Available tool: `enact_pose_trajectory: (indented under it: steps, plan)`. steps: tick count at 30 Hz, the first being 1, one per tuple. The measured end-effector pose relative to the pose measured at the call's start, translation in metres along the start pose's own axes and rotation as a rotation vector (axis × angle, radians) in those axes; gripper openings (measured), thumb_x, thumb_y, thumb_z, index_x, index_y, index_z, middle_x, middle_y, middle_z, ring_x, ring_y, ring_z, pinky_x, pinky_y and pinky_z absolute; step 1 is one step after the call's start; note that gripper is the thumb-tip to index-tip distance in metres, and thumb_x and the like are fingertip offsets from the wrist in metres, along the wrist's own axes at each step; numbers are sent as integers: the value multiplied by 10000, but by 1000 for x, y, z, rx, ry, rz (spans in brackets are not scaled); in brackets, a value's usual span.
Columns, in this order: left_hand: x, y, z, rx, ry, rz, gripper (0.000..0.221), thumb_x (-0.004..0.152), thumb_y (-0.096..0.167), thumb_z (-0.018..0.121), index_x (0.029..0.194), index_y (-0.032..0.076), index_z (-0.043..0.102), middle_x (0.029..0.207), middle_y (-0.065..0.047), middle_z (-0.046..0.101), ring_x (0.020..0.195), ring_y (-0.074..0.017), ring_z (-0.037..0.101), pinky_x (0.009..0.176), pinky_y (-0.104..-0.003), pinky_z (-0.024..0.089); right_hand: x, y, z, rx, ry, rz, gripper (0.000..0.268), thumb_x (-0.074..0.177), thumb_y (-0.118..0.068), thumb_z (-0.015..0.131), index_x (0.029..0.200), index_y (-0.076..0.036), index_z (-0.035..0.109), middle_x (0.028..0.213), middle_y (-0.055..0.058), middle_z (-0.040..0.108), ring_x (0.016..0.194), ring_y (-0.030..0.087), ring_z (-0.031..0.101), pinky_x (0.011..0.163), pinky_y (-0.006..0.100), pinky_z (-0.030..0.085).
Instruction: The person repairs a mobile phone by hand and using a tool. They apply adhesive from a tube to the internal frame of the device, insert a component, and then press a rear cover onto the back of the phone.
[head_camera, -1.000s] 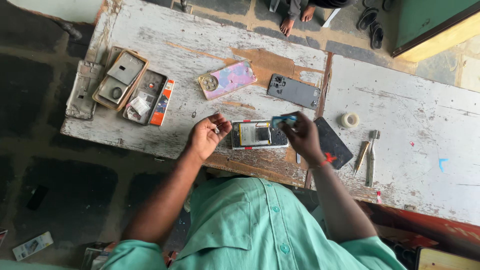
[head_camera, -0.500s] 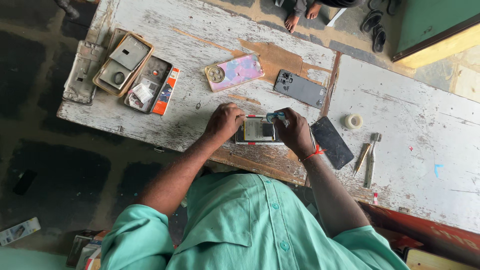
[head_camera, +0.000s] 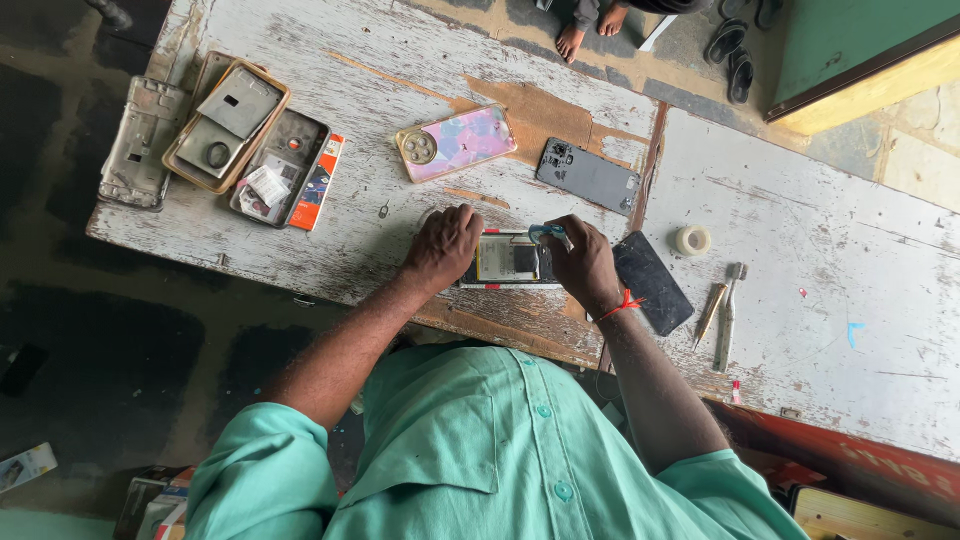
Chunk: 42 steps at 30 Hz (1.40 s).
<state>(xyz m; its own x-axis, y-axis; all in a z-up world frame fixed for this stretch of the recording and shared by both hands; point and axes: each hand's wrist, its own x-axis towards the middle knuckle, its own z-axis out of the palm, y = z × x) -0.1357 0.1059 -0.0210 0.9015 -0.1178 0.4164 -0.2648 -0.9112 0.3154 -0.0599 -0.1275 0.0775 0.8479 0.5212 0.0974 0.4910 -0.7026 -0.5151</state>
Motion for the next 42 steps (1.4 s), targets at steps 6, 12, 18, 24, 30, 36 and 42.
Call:
enact_pose_trajectory:
  steps: [6, 12, 18, 24, 30, 36, 42]
  plan:
    - [-2, -1, -1, 17, 61, 21, 38, 989, 80, 534, 1024, 66, 536, 949, -78, 479, 852, -229, 568, 751, -416, 482, 0, 6, -1, -29, 13, -10, 150, 927, -175, 744, 990, -51, 689, 882, 139, 733, 838, 315, 727, 727, 413, 556]
    - [-2, -4, 0, 29, 74, 40, 36, 970, 68, 564, 972, 57, 530, 919, -86, 477, 823, -230, 569, 736, -406, 489, 0, 8, -4, -14, 21, 14, 127, 932, -158, 731, 981, -50, 686, 894, 140, 736, 836, 314, 733, 718, 406, 556]
    - [-6, -4, 0, 35, 143, 4, 132, 936, 87, 634, 915, 76, 505, 896, -85, 471, 793, -228, 568, 716, -404, 489, -2, 15, -11, -34, 42, 24, 125, 928, -144, 742, 975, -44, 682, 889, 149, 733, 831, 324, 732, 707, 410, 554]
    - [-9, -6, 9, 0, 175, -29, 166, 919, 108, 664, 923, 60, 506, 877, -91, 466, 758, -215, 562, 668, -397, 493, -5, 24, -17, -42, 68, 20, 83, 934, -97, 722, 971, -39, 673, 899, 140, 744, 837, 306, 745, 703, 395, 558]
    - [-12, -7, 13, -63, 194, -91, 181, 863, 97, 687, 878, 56, 511, 817, -93, 464, 704, -236, 559, 606, -398, 496, -8, 26, -20, -61, 67, 82, 118, 939, -124, 741, 974, -31, 677, 899, 145, 746, 831, 295, 747, 694, 392, 555]
    - [-16, -15, 30, -50, 38, -301, 248, 879, 178, 752, 844, 45, 545, 797, -104, 547, 617, -195, 565, 532, -362, 517, -9, 37, -22, -90, 102, 85, 128, 945, -139, 750, 1008, -44, 693, 941, 159, 754, 886, 307, 751, 755, 395, 570]
    - [-24, -21, 13, -232, 159, -278, 202, 920, 149, 746, 910, 33, 581, 812, -79, 615, 641, -174, 626, 535, -323, 530, -11, 38, -32, -62, 80, 147, 165, 938, -159, 752, 1025, -40, 678, 965, 164, 754, 897, 312, 751, 750, 403, 571]
